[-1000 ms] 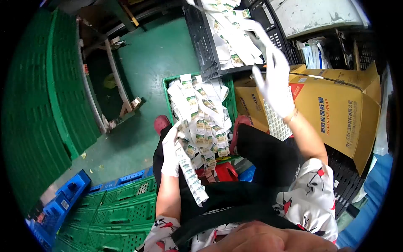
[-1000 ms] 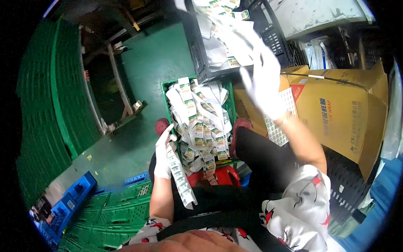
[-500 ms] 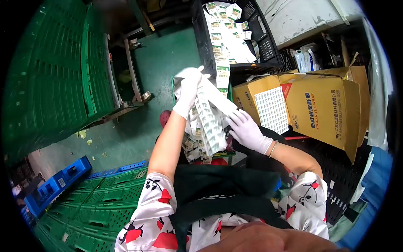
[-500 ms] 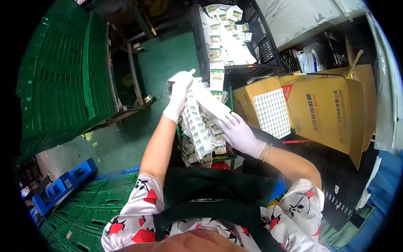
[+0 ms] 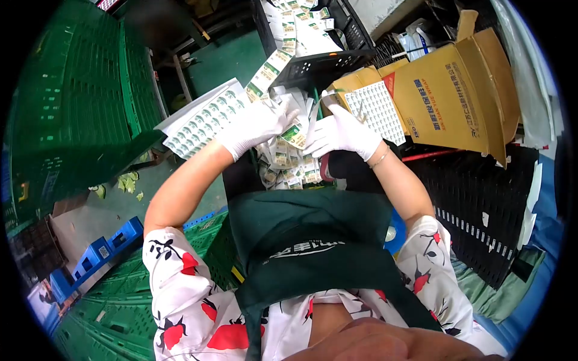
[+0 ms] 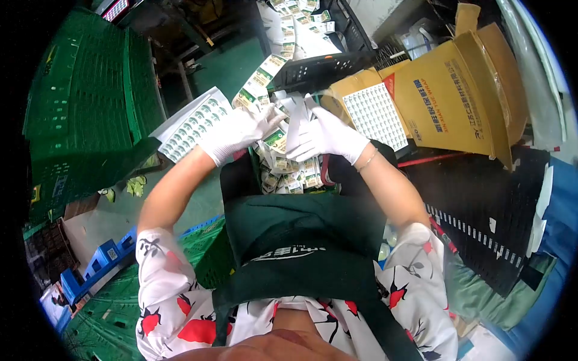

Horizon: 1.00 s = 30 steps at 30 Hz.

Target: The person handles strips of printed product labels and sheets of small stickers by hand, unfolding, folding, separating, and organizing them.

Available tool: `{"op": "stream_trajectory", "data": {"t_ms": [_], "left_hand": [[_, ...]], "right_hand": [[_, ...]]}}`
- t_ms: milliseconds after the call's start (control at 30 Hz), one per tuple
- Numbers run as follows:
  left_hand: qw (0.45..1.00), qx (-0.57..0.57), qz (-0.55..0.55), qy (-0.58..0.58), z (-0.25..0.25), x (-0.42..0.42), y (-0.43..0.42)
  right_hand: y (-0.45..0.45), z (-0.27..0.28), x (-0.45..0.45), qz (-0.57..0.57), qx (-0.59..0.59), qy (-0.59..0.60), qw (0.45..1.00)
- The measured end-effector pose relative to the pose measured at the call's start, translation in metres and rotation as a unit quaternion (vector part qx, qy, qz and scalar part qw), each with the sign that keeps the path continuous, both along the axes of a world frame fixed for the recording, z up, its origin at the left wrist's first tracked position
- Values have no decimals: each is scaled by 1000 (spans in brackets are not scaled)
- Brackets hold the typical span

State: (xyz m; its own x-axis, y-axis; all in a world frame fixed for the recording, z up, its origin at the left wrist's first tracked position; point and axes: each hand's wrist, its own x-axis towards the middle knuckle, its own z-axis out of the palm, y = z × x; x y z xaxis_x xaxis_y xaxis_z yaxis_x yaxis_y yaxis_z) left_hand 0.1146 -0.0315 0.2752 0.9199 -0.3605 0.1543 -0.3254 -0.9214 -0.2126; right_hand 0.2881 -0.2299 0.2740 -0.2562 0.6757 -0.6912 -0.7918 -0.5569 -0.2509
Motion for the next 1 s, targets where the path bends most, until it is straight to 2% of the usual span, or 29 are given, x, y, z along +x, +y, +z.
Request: {"op": "stream_trajectory", "data": {"t_ms": [67,100,167,200,233,267,333,367,400,467,533,567,600,667,733,800,900,933,967,1000], "left_hand": [[999,22,-34,-16,-6,-5,-2],[998,49,-19,31,5,-7,-5],[998,45,-27,26,25,-17,-10],[998,44,-31,25,42,-20,-11],[995,90,-22,23,49,-25,-10],[999,32,-15,-10,41,-28,-3],[993,105,49,8,48,-33,4],[994,60,89,27,37,-36,13],[982,-40,171,66,55,-36,4],[978,-106,182,-10,50,-43,9],[974,-132,181,-29,54,-51,9],[960,-167,223,-36,56,-55,6],[943,-202,262,-42,58,-58,3],[912,-170,372,-17,60,-71,7],[901,-195,388,10,48,-86,22],[780,-446,429,92,48,-94,13],[557,-714,354,233,66,-99,-42],[557,-730,316,238,62,-96,-64],[581,-724,271,255,50,-95,-79],[545,-733,279,296,60,-91,-98]], "right_hand": [[-13,-10,-5,-32,52,27,998],[-18,-10,-8,-63,95,49,992],[-28,-5,-8,-107,87,128,982],[-36,17,-18,-103,83,78,988],[-44,4,-15,-46,126,58,989],[-53,-9,-13,13,166,38,985],[-68,8,-36,65,217,-46,973],[-79,-1,-47,76,215,-55,972],[-90,-8,-59,88,210,-63,972],[-99,21,-93,141,203,-77,966],[-112,14,-116,155,193,-103,963],[-118,15,-121,143,161,-127,968],[-124,15,-122,94,179,-117,972],[-130,18,-117,-12,172,-107,979],[-129,19,-106,-78,170,-132,973],[-130,24,-98,-126,175,-123,969],[-125,34,-102,-102,181,-150,967],[-122,37,-104,-87,180,-164,966],[-119,43,-107,-69,193,-170,964],[-116,48,-110,-50,207,-177,961]]}}
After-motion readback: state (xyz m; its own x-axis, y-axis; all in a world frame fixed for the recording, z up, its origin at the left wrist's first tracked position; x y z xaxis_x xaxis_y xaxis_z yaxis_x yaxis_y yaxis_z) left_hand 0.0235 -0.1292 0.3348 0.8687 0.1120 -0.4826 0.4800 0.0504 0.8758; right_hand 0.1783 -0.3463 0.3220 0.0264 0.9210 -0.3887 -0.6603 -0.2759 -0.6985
